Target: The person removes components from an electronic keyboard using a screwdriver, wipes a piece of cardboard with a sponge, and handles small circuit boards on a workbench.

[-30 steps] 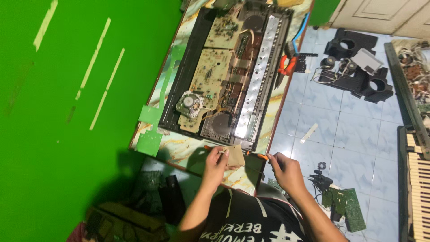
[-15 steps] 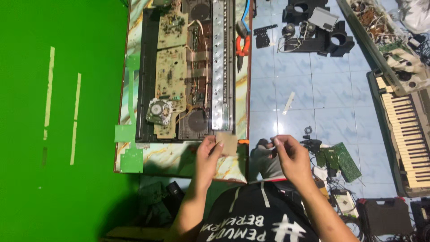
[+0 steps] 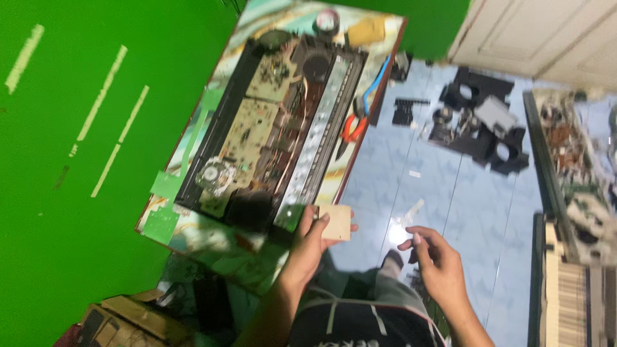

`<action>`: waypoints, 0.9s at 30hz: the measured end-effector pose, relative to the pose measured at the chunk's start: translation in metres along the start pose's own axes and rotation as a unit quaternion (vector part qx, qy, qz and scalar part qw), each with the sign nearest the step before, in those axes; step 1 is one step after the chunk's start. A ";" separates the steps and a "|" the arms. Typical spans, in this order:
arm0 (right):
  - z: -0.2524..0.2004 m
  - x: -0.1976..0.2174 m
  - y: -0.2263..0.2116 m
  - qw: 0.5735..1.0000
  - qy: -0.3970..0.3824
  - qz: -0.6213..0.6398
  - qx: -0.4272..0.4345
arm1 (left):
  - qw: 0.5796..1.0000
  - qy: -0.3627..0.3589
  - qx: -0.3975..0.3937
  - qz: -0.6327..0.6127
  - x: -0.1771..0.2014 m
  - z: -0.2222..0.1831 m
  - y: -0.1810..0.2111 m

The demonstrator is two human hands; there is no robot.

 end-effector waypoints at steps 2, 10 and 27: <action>0.015 0.024 -0.011 0.999 -0.002 0.010 0.031 | 0.999 -0.017 -0.008 -0.029 -0.032 0.011 0.006; 0.056 0.093 -0.017 0.998 -0.037 0.019 0.044 | 0.989 -0.074 -0.050 -0.117 -0.105 0.044 -0.012; 0.229 0.095 -0.015 0.990 -0.134 0.026 0.035 | 0.989 -0.009 0.004 -0.149 -0.146 0.190 0.048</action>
Point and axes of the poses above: each hand's wrist, its own z-axis towards the middle knuckle, its own x-axis out of the back of the hand, y = z × x, the point moved 4 cm from there along z, towards the middle knuckle, and after that the axes turned 10 degrees about x, right-handed, at the moved point
